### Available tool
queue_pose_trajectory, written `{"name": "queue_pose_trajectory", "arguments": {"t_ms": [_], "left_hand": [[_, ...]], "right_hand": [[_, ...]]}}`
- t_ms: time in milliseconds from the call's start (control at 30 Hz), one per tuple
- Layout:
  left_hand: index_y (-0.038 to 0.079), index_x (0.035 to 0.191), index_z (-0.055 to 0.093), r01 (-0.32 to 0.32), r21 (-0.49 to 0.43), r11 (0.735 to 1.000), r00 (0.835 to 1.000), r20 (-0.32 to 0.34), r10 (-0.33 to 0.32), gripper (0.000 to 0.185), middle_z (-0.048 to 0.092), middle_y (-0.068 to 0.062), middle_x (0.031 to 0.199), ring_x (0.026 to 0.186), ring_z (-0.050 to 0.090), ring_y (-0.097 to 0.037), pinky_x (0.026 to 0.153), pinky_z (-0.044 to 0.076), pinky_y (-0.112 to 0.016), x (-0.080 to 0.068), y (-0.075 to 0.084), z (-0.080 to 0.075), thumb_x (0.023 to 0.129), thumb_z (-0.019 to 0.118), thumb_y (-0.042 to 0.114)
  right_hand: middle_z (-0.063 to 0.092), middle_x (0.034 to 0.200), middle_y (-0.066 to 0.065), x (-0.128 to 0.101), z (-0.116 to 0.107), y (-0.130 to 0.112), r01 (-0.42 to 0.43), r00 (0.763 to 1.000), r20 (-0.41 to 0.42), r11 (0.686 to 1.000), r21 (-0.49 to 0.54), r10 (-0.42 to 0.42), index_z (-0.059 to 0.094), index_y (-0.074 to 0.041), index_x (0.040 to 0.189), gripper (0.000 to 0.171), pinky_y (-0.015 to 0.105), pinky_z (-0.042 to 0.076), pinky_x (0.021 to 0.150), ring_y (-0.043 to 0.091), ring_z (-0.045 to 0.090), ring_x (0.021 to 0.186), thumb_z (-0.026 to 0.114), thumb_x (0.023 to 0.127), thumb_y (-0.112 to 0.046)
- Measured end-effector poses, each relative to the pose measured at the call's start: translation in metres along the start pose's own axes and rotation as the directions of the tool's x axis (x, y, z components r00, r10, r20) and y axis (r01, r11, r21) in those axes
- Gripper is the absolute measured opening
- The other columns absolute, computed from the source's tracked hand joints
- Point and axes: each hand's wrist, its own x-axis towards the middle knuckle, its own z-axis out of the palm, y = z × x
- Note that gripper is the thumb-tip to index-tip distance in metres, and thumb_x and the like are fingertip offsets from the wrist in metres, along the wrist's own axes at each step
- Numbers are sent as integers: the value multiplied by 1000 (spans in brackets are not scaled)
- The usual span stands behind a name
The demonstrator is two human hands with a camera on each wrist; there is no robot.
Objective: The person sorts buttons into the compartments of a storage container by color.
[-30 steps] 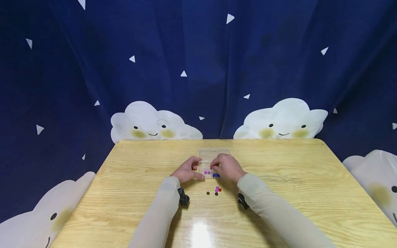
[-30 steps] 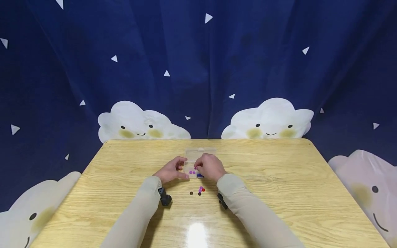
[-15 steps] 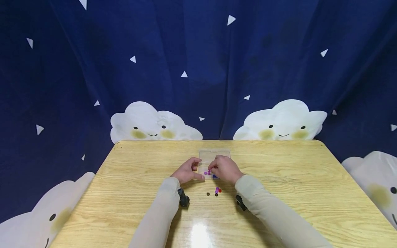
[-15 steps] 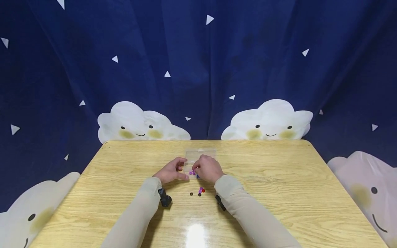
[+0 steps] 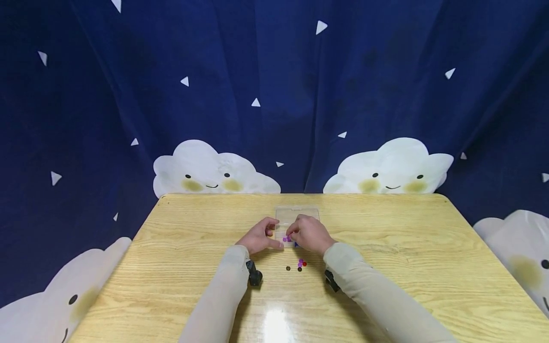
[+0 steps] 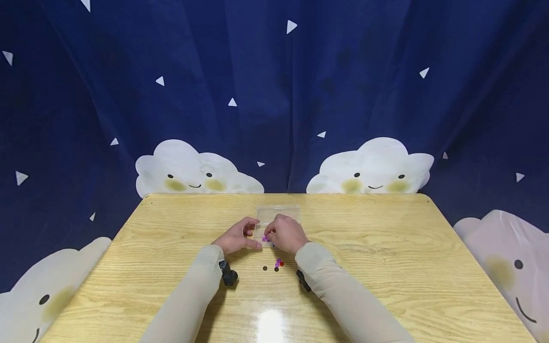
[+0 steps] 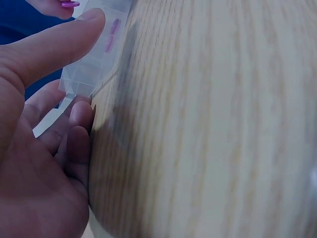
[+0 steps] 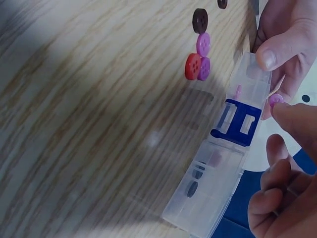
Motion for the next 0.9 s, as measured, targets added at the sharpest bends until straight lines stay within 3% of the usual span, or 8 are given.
{"name": "queue_pose_trajectory", "arguments": {"t_ms": [200,900], "left_hand": [[11,143,48,-7,-16,1000,1000,0,7,75,50,-12,132,104,45,-21,87,41,-33,1,1,-1,77,85,12],[11,143,47,-1,-15,1000,1000,0,1,74,49,-13,132,105,45,-22,87,41,-34,-3,3,0,78,84,11]], "right_hand": [[65,79,-1,2,1,2,3,1000,-9,1000,13,-3,81,-14,84,15,22,45,62,8,50,68,71,82,-4],[66,81,0,2,5,6,-16,1000,2,999,30,16,81,-15,85,15,24,46,64,9,51,70,70,83,-5]]}}
